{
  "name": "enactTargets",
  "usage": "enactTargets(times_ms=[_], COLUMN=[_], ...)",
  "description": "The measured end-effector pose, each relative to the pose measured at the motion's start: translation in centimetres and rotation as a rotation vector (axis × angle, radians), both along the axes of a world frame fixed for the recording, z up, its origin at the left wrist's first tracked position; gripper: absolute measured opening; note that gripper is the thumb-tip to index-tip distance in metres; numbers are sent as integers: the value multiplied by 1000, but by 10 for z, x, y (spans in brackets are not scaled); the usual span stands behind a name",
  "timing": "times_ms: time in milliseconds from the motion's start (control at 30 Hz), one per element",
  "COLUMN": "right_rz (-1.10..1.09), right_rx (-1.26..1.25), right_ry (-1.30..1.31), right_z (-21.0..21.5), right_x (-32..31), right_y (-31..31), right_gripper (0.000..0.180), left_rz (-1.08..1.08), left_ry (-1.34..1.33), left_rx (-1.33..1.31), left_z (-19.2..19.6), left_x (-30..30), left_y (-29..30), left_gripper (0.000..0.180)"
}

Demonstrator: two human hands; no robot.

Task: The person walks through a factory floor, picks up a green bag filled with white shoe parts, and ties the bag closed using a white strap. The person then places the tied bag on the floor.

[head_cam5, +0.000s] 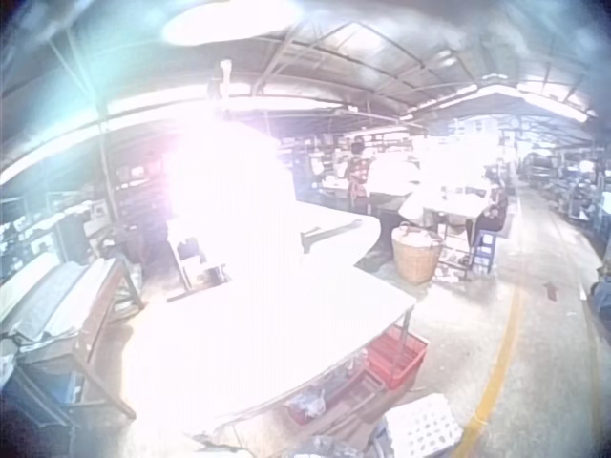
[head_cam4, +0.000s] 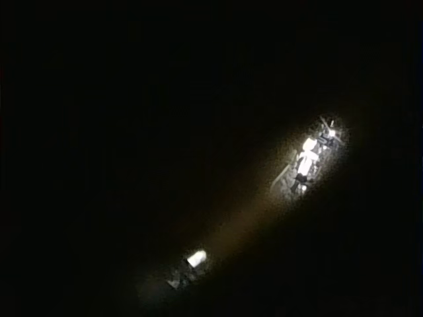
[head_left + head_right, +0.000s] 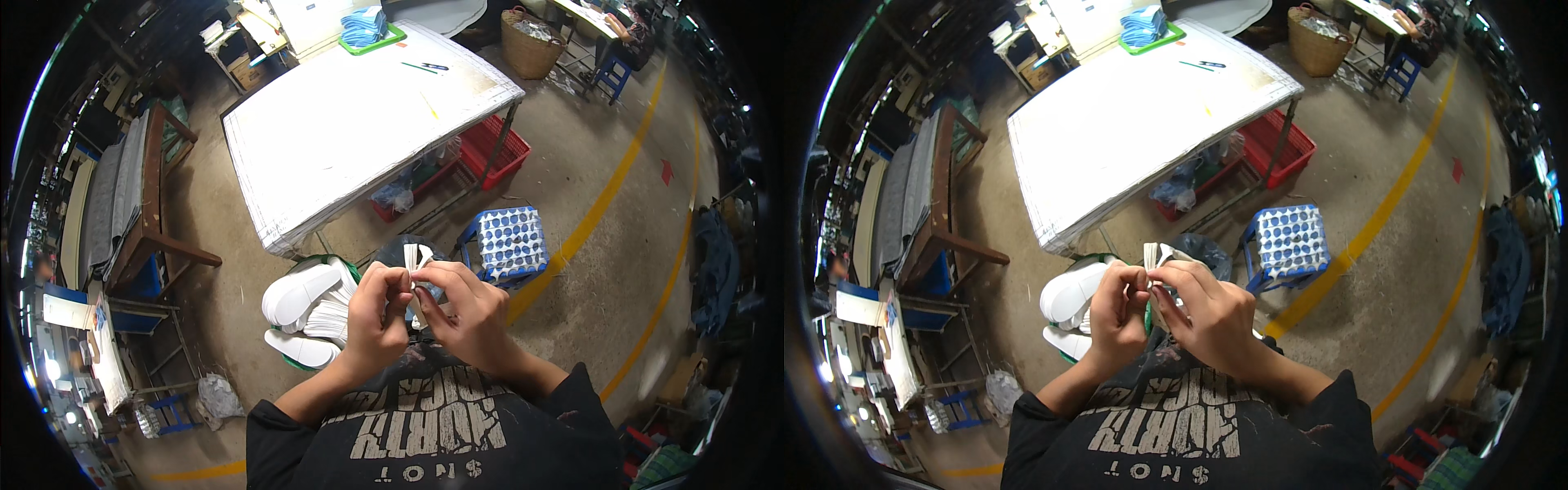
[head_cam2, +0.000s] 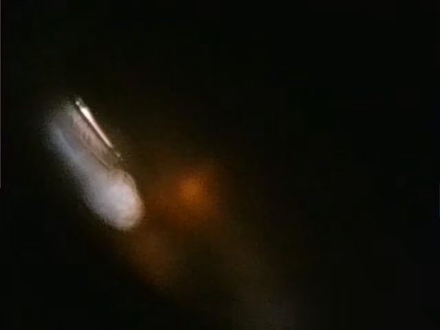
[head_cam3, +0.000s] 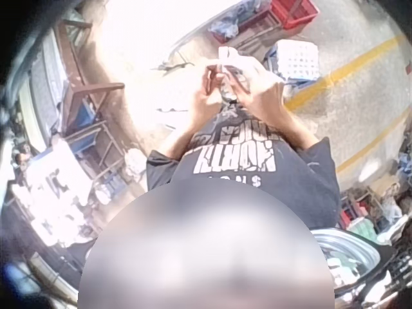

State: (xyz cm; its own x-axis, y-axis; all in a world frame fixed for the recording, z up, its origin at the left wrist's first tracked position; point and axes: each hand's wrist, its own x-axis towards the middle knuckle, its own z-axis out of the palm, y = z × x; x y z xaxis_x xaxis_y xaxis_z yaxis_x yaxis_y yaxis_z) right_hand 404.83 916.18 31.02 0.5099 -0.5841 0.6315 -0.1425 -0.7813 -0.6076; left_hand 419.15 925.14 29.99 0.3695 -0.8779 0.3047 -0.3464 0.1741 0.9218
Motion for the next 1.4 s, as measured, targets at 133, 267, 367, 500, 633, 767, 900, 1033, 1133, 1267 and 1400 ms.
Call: enactTargets(times_ms=[133, 267, 367, 500, 633, 767, 900, 1033, 1133, 1267, 1400], right_rz=[37, -9, -26, -28, -23, -51, -106, -160, -44, 31, 150], right_rx=[38, -8, -63, -42, 36, 95, 123, 272, 255, 108, 51], right_ry=[-18, 61, 80, 77, 66, 91, 40, -13, -26, -71, -48], right_z=[-1, 2, 5, 9, 8, 2, -4, -6, -3, 2, 5], right_x=[-2, -6, -10, -10, -12, -10, -2, -4, -13, -19, -10], right_y=[-4, -2, -2, 0, -1, 0, -11, -43, -49, -38, -29], right_gripper=[28, 30, 31, 27, 24, 21, 18, 14, 14, 16, 17], left_rz=[-19, -51, -80, -96, -116, -128, -144, -335, -212, -256, -293], left_ry=[-164, -207, -234, -269, -281, -319, -327, -319, -67, 69, 205], left_rx=[-38, -42, -49, -57, -105, -137, -89, -120, -27, 18, 3], left_z=[7, 12, 15, 15, 12, 7, 8, 12, 11, 6, 6], left_x=[1, 2, 3, 3, 2, 6, 6, 5, 15, 25, 22], left_y=[-1, -1, -1, -3, -9, -14, -14, -12, -13, -10, -11], left_gripper=[26, 27, 26, 25, 18, 18, 18, 22, 25, 15, 14])
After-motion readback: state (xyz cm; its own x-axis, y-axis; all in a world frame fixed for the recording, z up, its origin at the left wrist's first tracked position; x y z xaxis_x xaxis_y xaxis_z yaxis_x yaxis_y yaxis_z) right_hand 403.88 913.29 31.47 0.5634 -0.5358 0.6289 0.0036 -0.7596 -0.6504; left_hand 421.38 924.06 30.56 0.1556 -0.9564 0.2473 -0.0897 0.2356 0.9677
